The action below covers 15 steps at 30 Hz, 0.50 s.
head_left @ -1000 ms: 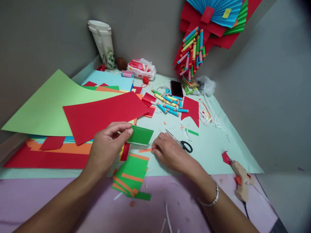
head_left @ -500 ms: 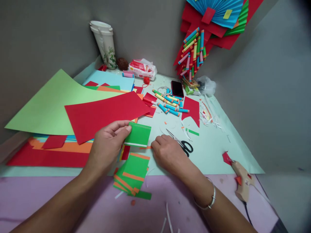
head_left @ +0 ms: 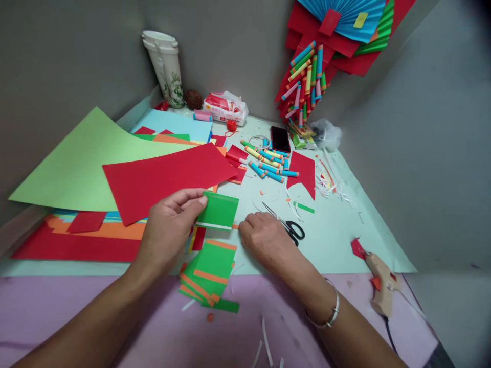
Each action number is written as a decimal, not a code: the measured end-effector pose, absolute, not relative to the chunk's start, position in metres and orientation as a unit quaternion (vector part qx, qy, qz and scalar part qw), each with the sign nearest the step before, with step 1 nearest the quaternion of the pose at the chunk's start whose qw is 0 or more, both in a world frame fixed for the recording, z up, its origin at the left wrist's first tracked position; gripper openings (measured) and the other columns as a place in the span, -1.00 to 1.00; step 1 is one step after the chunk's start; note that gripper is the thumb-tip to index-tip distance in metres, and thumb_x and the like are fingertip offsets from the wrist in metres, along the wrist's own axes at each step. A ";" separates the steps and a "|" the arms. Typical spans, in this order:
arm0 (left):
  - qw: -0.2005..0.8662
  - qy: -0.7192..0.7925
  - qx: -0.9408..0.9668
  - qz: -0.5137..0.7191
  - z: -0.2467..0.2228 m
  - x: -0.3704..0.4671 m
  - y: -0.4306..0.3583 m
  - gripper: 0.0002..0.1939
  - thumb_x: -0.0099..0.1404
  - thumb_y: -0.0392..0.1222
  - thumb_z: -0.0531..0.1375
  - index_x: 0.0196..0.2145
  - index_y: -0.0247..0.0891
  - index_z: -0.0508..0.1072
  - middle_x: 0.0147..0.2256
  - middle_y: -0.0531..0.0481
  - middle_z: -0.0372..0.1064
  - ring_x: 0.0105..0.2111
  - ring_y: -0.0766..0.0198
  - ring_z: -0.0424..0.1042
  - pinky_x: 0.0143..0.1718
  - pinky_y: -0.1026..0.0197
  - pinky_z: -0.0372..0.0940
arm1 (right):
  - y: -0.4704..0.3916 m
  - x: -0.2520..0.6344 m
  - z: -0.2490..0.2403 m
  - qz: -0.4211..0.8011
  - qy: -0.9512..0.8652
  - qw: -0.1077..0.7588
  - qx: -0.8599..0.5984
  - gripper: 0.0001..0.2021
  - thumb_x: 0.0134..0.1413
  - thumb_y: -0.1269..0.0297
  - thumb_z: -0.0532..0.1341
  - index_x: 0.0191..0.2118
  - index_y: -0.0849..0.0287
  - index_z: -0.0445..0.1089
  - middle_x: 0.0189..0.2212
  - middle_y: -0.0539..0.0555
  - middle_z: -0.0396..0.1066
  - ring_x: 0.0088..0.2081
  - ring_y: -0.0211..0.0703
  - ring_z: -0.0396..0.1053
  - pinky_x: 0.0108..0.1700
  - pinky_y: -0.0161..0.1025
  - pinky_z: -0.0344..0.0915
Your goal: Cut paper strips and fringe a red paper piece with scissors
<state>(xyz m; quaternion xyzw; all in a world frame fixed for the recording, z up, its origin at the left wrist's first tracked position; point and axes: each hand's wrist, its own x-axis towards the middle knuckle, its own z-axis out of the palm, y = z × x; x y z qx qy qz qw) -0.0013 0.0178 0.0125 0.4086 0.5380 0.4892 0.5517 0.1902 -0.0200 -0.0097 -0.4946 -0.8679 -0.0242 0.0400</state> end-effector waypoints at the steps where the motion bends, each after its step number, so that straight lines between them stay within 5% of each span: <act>1: 0.552 0.537 0.406 0.493 0.012 -0.002 0.018 -0.70 0.07 -0.05 0.38 -0.25 -0.20 0.56 -0.39 0.05 0.53 -0.42 0.25 0.49 -0.39 0.27 0.37 | -0.019 0.190 -0.011 -0.011 -0.861 0.057 -0.506 -0.80 0.21 0.54 0.08 -0.35 0.25 0.42 -0.41 0.19 0.41 -0.33 -0.01 0.32 -0.27 -0.13 0.14; 7: 0.545 0.533 0.411 0.500 0.012 -0.004 0.019 -0.70 0.06 -0.03 0.37 -0.25 -0.18 0.55 -0.39 0.06 0.54 -0.42 0.21 0.52 -0.37 0.24 0.39 | -0.012 0.197 -0.011 0.083 -0.784 0.146 -0.597 -0.86 0.15 0.46 0.08 -0.28 0.21 0.38 -0.39 0.11 0.46 -0.35 -0.12 0.37 -0.31 -0.23 0.19; 15: 0.554 0.544 0.428 0.463 0.017 -0.001 0.016 -0.68 0.09 -0.01 0.36 -0.23 -0.21 0.56 -0.39 0.02 0.56 -0.39 0.18 0.52 -0.38 0.23 0.40 | -0.011 0.214 0.021 0.445 -0.555 0.394 -0.583 -0.94 0.15 0.28 0.16 -0.30 0.12 0.30 -0.56 -0.09 0.36 -0.45 -0.22 0.43 -0.33 -0.29 0.32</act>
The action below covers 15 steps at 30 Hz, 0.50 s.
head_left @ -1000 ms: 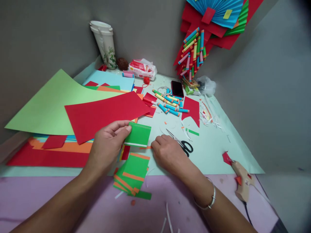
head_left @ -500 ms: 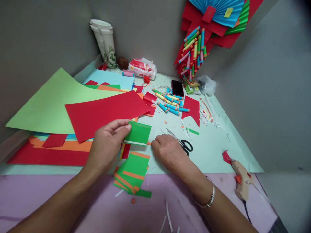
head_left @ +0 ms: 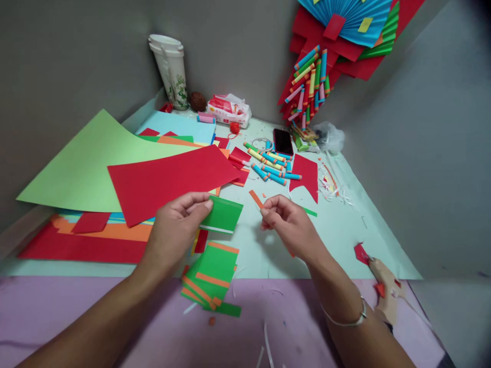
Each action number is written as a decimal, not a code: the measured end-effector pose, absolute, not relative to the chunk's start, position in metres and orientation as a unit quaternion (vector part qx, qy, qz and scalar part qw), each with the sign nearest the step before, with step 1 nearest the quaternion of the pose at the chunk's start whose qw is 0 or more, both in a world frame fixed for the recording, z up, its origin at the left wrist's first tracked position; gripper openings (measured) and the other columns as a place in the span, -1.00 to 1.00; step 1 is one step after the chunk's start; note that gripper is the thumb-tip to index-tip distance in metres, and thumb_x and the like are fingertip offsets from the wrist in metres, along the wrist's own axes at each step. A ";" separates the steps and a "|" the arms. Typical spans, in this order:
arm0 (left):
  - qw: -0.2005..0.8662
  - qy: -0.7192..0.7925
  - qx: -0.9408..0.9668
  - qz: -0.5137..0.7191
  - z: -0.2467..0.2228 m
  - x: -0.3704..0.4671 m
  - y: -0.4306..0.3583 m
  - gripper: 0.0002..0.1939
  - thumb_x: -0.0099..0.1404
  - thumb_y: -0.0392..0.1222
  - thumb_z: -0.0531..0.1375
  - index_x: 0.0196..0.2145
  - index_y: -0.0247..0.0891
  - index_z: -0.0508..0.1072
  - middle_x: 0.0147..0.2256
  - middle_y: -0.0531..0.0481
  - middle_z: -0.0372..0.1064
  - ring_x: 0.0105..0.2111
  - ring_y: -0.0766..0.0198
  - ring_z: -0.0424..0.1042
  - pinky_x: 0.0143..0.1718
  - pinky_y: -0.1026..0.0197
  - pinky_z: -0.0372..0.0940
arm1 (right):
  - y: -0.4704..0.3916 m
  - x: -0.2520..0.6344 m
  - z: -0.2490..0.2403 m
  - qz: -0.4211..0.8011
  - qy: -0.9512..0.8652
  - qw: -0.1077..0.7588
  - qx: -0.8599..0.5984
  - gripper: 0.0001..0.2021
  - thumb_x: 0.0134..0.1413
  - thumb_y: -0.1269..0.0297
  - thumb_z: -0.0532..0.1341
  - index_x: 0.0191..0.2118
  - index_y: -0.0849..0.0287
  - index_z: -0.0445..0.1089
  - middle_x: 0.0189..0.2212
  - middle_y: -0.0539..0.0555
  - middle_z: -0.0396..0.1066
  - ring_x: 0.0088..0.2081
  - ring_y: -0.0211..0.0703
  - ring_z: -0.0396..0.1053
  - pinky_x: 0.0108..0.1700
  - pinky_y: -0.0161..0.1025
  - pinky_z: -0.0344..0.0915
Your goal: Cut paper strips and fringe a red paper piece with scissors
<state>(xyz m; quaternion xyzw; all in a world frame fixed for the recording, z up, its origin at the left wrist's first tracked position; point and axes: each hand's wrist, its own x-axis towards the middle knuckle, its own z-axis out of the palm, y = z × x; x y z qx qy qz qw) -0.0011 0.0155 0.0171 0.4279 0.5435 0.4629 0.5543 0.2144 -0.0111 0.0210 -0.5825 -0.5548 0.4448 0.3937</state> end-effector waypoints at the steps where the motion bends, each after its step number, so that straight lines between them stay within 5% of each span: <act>1: 0.557 0.542 0.431 0.459 0.017 0.000 0.015 -0.69 0.09 -0.01 0.36 -0.24 -0.21 0.56 -0.40 0.03 0.56 -0.39 0.20 0.52 -0.37 0.24 0.39 | -0.014 0.213 0.026 0.464 -0.551 0.396 -0.570 -0.92 0.16 0.24 0.18 -0.30 0.12 0.31 -0.56 -0.09 0.37 -0.45 -0.23 0.42 -0.33 -0.29 0.32; 15: 0.566 0.533 0.497 0.386 0.019 0.009 0.005 -0.71 0.09 0.03 0.33 -0.25 -0.15 0.60 -0.36 -0.04 0.61 -0.37 0.10 0.55 -0.42 0.20 0.39 | -0.024 0.196 0.029 0.436 -0.571 0.316 -0.620 -0.92 0.12 0.26 0.20 -0.35 0.12 0.39 -0.57 -0.09 0.37 -0.49 -0.25 0.34 -0.39 -0.32 0.24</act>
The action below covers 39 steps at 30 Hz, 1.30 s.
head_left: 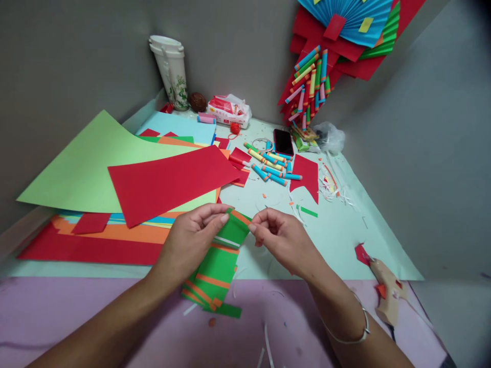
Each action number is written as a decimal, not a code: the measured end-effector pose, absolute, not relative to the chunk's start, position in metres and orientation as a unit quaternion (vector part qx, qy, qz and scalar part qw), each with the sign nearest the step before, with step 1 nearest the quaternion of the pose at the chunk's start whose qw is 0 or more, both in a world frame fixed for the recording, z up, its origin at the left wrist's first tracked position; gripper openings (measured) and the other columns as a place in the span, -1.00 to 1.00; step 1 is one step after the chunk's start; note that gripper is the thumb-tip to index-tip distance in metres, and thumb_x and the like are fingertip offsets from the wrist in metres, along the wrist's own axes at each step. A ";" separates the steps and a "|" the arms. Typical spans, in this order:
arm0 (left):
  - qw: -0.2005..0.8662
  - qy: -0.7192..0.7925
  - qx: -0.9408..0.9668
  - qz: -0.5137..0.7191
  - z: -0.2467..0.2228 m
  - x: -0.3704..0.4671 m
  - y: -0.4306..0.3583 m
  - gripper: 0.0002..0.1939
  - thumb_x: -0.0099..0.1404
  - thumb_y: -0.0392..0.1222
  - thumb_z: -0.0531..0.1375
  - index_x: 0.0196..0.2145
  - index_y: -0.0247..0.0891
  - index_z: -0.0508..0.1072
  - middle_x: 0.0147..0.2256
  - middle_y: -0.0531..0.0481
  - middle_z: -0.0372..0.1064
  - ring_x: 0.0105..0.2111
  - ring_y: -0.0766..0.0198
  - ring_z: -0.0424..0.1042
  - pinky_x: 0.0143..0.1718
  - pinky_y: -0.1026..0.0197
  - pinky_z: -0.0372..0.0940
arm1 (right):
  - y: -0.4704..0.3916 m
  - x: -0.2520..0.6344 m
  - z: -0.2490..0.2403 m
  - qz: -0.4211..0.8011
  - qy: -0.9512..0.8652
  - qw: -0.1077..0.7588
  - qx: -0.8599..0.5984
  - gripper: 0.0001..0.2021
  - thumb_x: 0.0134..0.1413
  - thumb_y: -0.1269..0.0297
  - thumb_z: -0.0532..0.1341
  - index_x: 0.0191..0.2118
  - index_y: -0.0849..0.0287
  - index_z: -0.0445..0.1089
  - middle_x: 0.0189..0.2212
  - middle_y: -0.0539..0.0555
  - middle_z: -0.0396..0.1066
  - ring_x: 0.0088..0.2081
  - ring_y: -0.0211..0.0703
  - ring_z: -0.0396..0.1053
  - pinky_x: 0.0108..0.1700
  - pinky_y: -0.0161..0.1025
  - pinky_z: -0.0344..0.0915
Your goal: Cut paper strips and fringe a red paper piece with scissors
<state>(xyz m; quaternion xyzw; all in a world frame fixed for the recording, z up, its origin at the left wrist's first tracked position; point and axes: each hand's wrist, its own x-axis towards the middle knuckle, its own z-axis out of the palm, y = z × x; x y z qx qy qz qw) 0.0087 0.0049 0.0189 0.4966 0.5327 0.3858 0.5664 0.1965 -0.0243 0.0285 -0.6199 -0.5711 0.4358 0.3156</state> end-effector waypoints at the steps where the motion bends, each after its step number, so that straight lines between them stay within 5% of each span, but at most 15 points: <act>1: 0.562 0.533 0.501 0.386 0.020 0.009 0.005 -0.71 0.10 0.03 0.33 -0.26 -0.15 0.61 -0.35 -0.04 0.61 -0.36 0.09 0.55 -0.40 0.19 0.39 | -0.024 0.196 0.028 0.433 -0.573 0.311 -0.623 -0.92 0.12 0.26 0.20 -0.35 0.12 0.40 -0.57 -0.09 0.37 -0.49 -0.25 0.35 -0.40 -0.32 0.24; 39: 0.534 0.543 0.528 0.375 0.020 0.010 0.005 -0.76 0.12 -0.01 0.31 -0.28 -0.15 0.61 -0.39 0.02 0.60 -0.41 0.19 0.51 -0.42 0.27 0.36 | -0.025 0.192 0.020 0.416 -0.575 0.297 -0.638 -0.93 0.10 0.27 0.19 -0.37 0.10 0.40 -0.57 -0.10 0.36 -0.50 -0.26 0.36 -0.42 -0.32 0.24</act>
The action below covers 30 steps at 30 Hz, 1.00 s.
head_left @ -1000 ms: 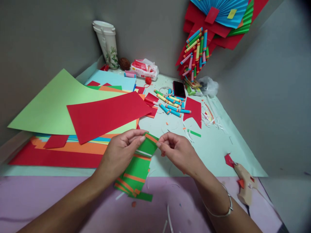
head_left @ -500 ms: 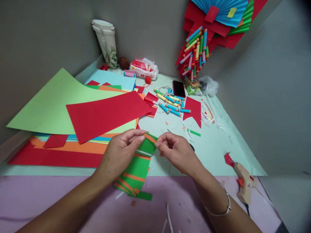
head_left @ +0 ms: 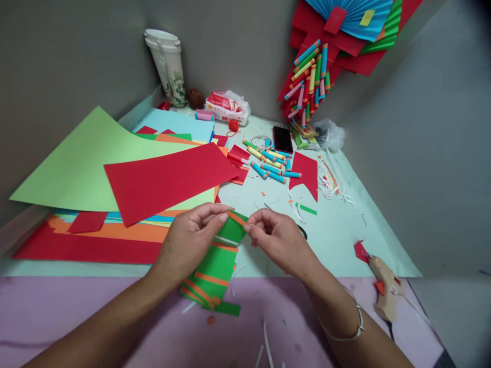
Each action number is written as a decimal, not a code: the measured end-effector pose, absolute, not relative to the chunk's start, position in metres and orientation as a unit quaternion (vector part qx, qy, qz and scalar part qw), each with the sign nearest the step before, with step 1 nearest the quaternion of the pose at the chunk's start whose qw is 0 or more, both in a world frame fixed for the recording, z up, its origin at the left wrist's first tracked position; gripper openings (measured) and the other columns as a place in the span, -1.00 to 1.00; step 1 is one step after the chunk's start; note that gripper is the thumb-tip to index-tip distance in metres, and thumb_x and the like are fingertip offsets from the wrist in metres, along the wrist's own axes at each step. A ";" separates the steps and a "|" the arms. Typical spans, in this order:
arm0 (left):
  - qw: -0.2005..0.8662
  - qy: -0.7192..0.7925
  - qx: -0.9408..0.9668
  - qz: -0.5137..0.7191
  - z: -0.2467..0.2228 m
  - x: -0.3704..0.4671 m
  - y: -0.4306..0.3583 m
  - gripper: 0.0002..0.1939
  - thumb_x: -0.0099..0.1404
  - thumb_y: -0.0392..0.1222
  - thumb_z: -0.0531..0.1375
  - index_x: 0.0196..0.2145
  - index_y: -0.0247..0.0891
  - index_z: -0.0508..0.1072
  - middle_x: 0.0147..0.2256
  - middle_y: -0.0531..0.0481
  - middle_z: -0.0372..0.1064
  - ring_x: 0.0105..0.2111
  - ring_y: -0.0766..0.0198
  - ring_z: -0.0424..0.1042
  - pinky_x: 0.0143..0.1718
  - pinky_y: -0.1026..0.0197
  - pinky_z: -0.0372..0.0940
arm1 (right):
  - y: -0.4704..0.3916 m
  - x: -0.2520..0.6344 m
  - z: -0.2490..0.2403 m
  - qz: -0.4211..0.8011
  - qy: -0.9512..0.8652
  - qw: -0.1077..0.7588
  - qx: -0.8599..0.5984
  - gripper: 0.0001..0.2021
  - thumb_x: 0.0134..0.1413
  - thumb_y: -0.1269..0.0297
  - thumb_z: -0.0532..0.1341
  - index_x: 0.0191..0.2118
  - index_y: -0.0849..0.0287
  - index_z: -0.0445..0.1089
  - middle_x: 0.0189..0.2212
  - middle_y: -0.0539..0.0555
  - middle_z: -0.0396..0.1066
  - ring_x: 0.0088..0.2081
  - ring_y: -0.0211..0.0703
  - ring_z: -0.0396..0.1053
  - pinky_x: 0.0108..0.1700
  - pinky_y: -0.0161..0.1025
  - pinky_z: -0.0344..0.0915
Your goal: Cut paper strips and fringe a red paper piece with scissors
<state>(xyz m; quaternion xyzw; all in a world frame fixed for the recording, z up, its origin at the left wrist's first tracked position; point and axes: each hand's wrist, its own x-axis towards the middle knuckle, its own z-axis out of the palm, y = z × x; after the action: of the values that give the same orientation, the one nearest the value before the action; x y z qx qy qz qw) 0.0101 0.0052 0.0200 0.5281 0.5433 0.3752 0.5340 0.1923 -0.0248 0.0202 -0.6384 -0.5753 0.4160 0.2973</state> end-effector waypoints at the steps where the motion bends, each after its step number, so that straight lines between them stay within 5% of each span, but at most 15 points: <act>1: 0.533 0.545 0.529 0.373 0.020 0.010 0.005 -0.76 0.13 -0.01 0.31 -0.28 -0.16 0.61 -0.40 0.02 0.60 -0.41 0.20 0.51 -0.42 0.27 0.36 | -0.025 0.192 0.020 0.416 -0.575 0.297 -0.639 -0.93 0.10 0.27 0.19 -0.36 0.10 0.40 -0.57 -0.10 0.36 -0.50 -0.26 0.36 -0.41 -0.32 0.24; 30: 0.558 0.541 0.499 0.383 0.017 0.009 0.005 -0.76 0.12 -0.04 0.32 -0.28 -0.20 0.58 -0.42 0.06 0.53 -0.44 0.30 0.42 -0.44 0.34 0.29 | -0.026 0.188 0.019 0.421 -0.563 0.316 -0.637 -0.92 0.10 0.25 0.20 -0.38 0.11 0.36 -0.57 -0.09 0.36 -0.49 -0.24 0.37 -0.42 -0.31 0.24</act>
<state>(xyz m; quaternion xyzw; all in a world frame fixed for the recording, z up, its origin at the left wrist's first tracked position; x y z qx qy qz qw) 0.0090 0.0045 0.0165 0.4990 0.5411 0.3832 0.5580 0.1880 -0.0265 0.0188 -0.6370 -0.5629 0.4212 0.3162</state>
